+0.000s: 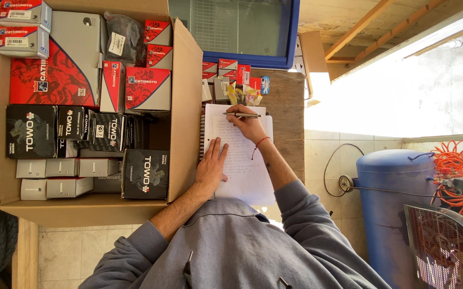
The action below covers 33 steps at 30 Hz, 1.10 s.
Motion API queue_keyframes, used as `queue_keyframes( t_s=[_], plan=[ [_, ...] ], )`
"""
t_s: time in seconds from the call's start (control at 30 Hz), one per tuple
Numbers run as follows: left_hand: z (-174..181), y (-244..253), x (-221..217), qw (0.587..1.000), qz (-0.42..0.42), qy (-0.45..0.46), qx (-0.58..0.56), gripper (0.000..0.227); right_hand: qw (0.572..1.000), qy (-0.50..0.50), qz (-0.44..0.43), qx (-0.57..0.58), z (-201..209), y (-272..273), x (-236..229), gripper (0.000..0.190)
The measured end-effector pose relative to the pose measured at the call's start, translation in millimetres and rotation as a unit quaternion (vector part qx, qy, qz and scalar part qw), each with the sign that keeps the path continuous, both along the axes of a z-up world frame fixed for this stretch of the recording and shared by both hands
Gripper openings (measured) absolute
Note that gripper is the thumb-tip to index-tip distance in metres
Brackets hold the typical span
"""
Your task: The person repeatedly picks up small red and black boxes from a large cardboard box, places them on a wooden shelf, and returns them to the box. The person also writes on a notepad with a pen.
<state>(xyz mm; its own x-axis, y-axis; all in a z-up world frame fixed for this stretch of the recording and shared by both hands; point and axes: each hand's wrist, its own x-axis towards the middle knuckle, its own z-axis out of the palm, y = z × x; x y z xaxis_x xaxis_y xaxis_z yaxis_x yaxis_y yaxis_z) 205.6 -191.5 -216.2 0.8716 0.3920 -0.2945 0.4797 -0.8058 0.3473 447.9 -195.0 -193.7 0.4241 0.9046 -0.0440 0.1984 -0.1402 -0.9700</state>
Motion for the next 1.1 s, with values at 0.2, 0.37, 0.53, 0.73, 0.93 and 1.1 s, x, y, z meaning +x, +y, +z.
queue_keyframes(
  t_s=[0.2,0.37,0.53,0.73,0.93,1.1],
  plan=[
    [9,3,2,0.999,-0.001,0.026,-0.028,0.142,0.992,-0.123,-0.001,-0.016,25,-44,12,0.017],
    [8,4,1,0.999,-0.001,0.032,-0.03,0.142,0.95,-0.282,0.004,-0.135,62,-83,-3,0.022],
    [13,4,1,0.999,-0.002,0.026,-0.022,0.144,0.906,-0.416,-0.028,-0.08,48,-95,-4,0.019],
    [11,2,-1,0.999,-0.01,0.031,0.009,0.147,0.87,-0.488,-0.059,-0.038,-6,-75,-2,0.016],
    [0,-2,-6,1.0,-0.003,0.014,0.009,0.144,0.875,-0.478,-0.061,-0.047,-11,-74,-9,0.016],
    [0,-1,-6,1.0,-0.003,0.016,0.003,0.144,0.879,-0.471,-0.069,-0.041,-14,-74,-10,0.014]
  ],
)
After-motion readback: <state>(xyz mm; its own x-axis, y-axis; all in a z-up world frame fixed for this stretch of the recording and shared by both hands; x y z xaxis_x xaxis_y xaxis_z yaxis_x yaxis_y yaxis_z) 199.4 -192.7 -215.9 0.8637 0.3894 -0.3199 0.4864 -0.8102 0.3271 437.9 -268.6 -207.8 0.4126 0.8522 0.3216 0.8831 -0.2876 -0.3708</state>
